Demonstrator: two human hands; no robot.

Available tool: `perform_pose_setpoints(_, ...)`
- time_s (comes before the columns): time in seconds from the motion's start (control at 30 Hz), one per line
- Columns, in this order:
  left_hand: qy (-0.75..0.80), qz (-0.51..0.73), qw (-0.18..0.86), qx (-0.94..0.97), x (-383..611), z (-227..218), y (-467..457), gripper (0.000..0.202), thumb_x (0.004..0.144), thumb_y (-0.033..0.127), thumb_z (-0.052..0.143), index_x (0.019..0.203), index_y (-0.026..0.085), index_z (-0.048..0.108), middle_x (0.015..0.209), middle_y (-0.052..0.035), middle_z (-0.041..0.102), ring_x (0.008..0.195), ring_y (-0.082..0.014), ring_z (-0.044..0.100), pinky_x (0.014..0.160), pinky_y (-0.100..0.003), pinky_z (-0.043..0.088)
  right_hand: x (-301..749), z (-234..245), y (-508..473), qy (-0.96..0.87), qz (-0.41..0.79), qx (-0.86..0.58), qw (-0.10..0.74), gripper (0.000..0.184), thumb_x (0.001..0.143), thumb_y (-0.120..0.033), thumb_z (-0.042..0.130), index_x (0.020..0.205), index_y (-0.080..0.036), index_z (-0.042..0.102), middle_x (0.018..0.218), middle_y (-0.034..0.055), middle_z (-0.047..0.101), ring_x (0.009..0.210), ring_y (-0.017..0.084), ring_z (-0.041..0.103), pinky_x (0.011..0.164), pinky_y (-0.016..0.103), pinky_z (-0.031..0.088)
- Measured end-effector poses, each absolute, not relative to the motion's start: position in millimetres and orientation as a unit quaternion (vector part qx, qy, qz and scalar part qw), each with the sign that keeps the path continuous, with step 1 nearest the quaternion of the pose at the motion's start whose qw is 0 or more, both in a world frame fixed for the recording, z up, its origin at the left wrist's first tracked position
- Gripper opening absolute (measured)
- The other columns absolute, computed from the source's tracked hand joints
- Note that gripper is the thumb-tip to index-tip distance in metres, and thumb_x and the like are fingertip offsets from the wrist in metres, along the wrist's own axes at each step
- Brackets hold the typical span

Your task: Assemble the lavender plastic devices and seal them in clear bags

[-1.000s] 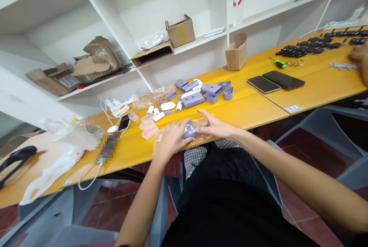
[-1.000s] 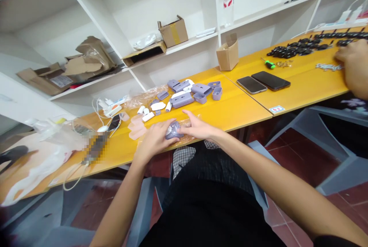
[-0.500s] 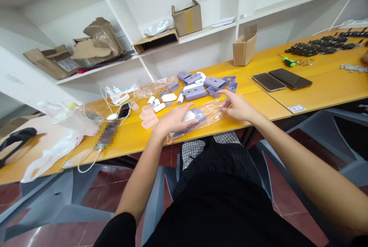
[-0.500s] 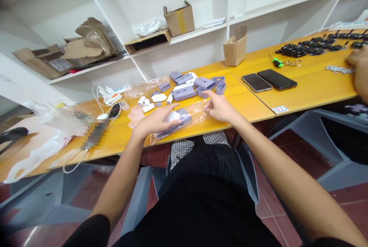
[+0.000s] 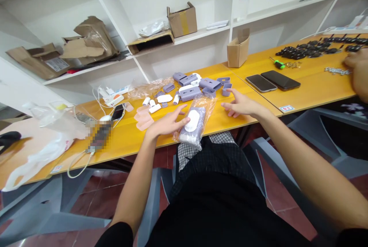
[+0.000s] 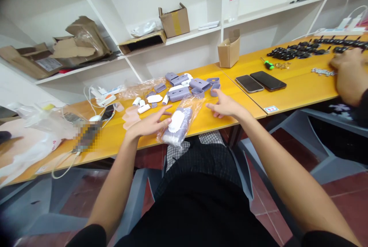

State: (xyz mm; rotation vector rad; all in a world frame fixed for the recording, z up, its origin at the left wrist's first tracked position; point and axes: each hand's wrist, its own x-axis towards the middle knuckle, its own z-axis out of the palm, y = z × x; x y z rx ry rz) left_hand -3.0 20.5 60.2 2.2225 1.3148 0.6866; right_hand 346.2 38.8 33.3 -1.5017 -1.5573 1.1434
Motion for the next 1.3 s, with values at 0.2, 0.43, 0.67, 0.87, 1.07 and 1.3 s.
perform_pose_setpoints(0.2,0.566,0.252,0.455,0.639,25,51,79,0.061,0.086,0.062,0.076,0.127,0.017,0.069,0.094,-0.0154,0.075,0.063,-0.0231,0.071,0.058,-0.036,0.057,319,20,43,-0.515,0.529,-0.528,0.419,0.09,0.089,-0.027,0.077,0.163,-0.021,0.026,0.091,0.0083,0.074,0.076,0.026,0.079,0.071,0.043,0.07)
perform_pose_setpoints(0.43,0.543,0.233,0.463,0.66,63,25,126,0.029,0.077,0.039,0.089,0.077,0.014,0.075,0.055,-0.0023,0.056,0.048,-0.0103,0.045,0.049,-0.026,0.036,295,8,50,-0.432,0.557,-0.495,0.508,0.093,0.079,-0.013,0.08,0.157,-0.021,0.029,0.082,0.0011,0.073,0.081,0.023,0.079,0.086,0.043,0.069)
perform_pose_setpoints(0.67,0.449,0.4,0.49,0.631,59,9,119,0.034,0.079,0.045,0.084,0.084,0.014,0.072,0.073,-0.0027,0.068,0.062,-0.0127,0.055,0.057,-0.025,0.044,296,4,55,-0.397,0.521,-0.501,0.565,0.068,0.072,-0.01,0.077,0.133,-0.023,0.049,0.086,0.0001,0.069,0.083,0.022,0.075,0.087,0.042,0.069)
perform_pose_setpoints(0.87,0.434,0.428,0.506,0.611,62,8,124,0.027,0.086,0.039,0.077,0.095,0.013,0.075,0.079,-0.0046,0.071,0.069,-0.0148,0.062,0.063,-0.026,0.047,304,6,56,-0.383,0.565,-0.453,0.574,0.048,0.075,-0.007,0.072,0.118,-0.022,0.056,0.091,0.0051,0.072,0.088,0.023,0.075,0.086,0.046,0.069)
perform_pose_setpoints(1.07,0.416,0.378,0.538,0.628,58,11,122,0.055,0.069,0.047,0.094,0.108,0.016,0.071,0.079,-0.0014,0.07,0.058,-0.0116,0.06,0.05,-0.022,0.041,301,-3,64,-0.37,0.568,-0.437,0.592,0.035,0.078,-0.013,0.084,0.103,-0.02,0.062,0.078,0.0029,0.072,0.069,0.017,0.072,0.07,0.032,0.068)
perform_pose_setpoints(1.3,0.419,0.365,0.569,0.605,57,9,123,0.048,0.065,0.034,0.096,0.103,0.014,0.074,0.079,-0.0054,0.074,0.064,-0.014,0.065,0.057,-0.024,0.047,300,-7,66,-0.365,0.563,-0.43,0.604,0.037,0.07,-0.004,0.087,0.095,-0.021,0.066,0.07,0.0002,0.072,0.064,0.016,0.072,0.067,0.031,0.068)
